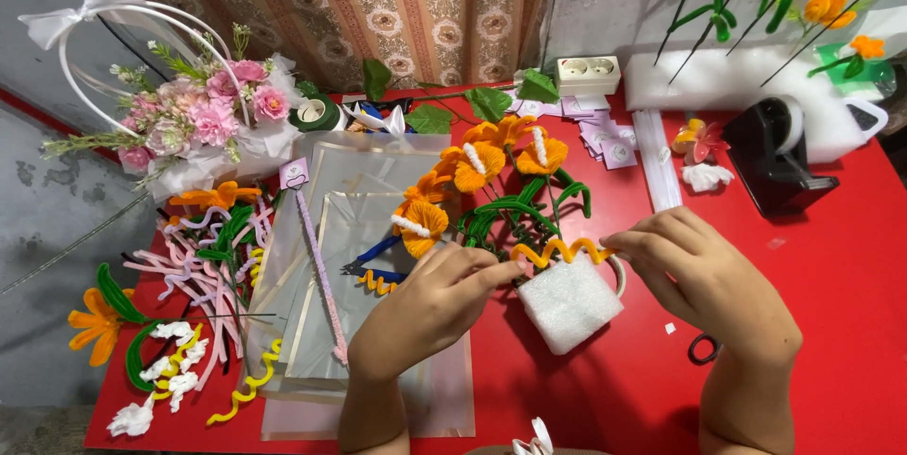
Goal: Assembling artificial flowers and arranging them into a foam base using pliers.
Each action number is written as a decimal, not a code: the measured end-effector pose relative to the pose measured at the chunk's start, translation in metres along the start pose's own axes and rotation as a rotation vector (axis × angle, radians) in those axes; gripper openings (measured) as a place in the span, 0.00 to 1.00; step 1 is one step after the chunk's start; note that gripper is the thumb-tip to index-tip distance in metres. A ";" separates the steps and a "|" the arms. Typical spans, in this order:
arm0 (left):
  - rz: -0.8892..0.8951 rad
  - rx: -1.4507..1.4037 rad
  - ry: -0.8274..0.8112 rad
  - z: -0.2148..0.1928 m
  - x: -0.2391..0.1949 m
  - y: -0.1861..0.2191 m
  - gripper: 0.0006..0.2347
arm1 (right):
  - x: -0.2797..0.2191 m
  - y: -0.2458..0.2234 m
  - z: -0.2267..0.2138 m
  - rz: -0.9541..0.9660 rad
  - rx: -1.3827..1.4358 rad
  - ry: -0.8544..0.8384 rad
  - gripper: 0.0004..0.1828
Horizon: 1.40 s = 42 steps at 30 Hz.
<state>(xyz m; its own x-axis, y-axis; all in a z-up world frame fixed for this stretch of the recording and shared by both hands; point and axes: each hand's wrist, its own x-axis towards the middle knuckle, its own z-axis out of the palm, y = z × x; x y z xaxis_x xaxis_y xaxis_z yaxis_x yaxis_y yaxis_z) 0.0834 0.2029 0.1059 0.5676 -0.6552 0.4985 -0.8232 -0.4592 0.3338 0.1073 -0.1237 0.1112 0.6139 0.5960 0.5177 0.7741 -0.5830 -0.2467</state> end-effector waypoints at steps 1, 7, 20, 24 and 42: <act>-0.015 -0.061 0.009 -0.003 0.000 -0.001 0.19 | -0.001 0.001 -0.001 0.003 -0.001 0.014 0.11; -0.044 -0.091 -0.022 -0.005 -0.006 -0.004 0.19 | -0.015 0.020 -0.011 0.061 -0.081 0.092 0.12; 0.013 0.021 -0.043 0.001 0.006 0.008 0.11 | -0.032 0.050 -0.025 0.274 -0.132 0.182 0.13; 0.004 0.078 -0.043 0.009 0.004 0.006 0.10 | -0.034 0.053 -0.026 0.256 -0.141 0.202 0.12; 0.205 0.129 -0.301 0.105 0.025 0.036 0.13 | -0.050 0.114 -0.009 0.362 -0.225 0.356 0.09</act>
